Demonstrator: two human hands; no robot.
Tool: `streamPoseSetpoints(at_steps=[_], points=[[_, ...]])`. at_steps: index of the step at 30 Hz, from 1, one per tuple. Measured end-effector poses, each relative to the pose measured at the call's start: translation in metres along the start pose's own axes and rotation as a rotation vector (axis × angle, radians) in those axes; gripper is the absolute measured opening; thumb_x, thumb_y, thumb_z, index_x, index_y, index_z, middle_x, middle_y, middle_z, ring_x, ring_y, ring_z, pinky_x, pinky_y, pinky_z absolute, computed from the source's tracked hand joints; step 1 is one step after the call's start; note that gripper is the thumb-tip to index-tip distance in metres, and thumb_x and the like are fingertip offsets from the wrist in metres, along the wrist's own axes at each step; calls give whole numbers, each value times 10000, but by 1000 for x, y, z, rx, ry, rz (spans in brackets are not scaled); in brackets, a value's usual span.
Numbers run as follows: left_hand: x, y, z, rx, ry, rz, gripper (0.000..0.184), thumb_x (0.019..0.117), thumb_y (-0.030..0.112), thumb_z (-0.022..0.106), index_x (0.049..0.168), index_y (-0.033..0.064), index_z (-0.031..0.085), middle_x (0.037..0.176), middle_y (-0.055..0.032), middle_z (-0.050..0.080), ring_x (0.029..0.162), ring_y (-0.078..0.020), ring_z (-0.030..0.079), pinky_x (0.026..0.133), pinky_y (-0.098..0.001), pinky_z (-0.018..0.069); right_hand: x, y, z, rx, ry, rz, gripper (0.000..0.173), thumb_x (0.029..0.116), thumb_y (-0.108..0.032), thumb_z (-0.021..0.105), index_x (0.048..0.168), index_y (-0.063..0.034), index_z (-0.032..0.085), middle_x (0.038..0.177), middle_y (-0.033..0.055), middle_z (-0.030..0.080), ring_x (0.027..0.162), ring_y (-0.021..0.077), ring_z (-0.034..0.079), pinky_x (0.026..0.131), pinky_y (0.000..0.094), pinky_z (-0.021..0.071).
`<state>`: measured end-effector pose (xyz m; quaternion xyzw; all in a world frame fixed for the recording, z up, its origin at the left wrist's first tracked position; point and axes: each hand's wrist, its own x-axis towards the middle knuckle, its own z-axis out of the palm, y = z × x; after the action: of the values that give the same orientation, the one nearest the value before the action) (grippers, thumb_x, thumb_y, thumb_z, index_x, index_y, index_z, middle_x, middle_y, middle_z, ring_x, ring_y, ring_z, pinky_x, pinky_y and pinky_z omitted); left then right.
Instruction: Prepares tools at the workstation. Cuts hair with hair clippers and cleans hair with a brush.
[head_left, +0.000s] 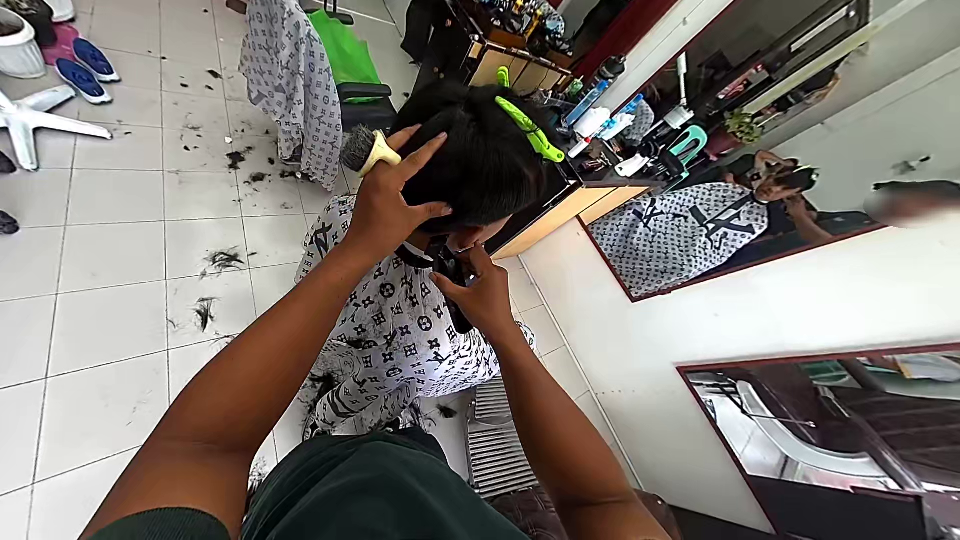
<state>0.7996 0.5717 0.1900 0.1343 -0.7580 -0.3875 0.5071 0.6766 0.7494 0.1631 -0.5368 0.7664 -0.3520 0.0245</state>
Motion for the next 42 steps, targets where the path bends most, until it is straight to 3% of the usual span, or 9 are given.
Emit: streamPoseSetpoints(at_steps=[4,6,10,16,20,27,32,37,42], points=[[-1,0,0,6,-7,-4,740,780,203,886,1450,106,589,1554,-185,460,1422,-280,468,1148,-421,406,1,1,2,-24,25,13,436,823,-325,844,1044,14,683,932,138,717,888,270,701,773,469,571],[-1,0,0,10,-8,-2,739,781,204,886,1451,107,588,1557,-191,455,1424,-281,465,1145,-417,411,1,0,2,-26,44,30,440,827,-316,841,1058,25,686,938,150,721,889,278,703,792,489,569],[-2,-1,0,18,-9,-6,738,788,221,884,1455,118,586,1560,-182,452,1417,-273,473,1139,-410,419,-3,-2,4,-28,42,55,452,832,-315,835,1074,30,672,928,142,713,807,229,697,719,429,578],[-2,-2,0,14,-13,-3,737,792,227,881,1458,121,583,1563,-181,449,1422,-275,469,1142,-409,417,-2,-3,7,-46,28,9,440,826,-312,846,1050,28,678,924,151,721,881,280,710,755,462,584],[-2,-1,-1,17,-21,-14,737,793,230,881,1459,121,583,1565,-177,450,1421,-271,471,1145,-412,414,0,-4,7,-42,54,67,426,837,-326,839,1019,18,666,906,144,693,746,216,667,664,410,556],[-2,-3,-1,-4,-8,1,734,783,201,886,1447,101,591,1548,-190,465,1418,-281,473,1149,-422,411,-6,-3,17,-16,51,33,422,831,-291,838,1051,26,665,895,141,700,725,208,677,656,400,574],[-3,-4,0,7,-2,15,726,788,217,882,1443,97,594,1545,-198,467,1418,-280,473,1154,-410,404,-2,-3,21,-34,81,53,439,838,-319,836,1049,27,666,922,160,697,783,247,686,690,437,571],[-3,-4,0,2,-5,6,731,788,210,883,1448,100,589,1549,-200,461,1421,-283,469,1157,-410,401,-5,-4,25,-29,99,114,413,851,-316,829,1027,18,662,834,118,669,667,189,636,614,396,545],[-4,-4,0,5,-8,5,727,797,224,876,1454,112,585,1558,-186,454,1430,-268,459,1159,-405,397,-6,-4,29,-23,78,78,421,847,-315,832,1041,22,672,910,156,687,750,243,669,666,445,562]])
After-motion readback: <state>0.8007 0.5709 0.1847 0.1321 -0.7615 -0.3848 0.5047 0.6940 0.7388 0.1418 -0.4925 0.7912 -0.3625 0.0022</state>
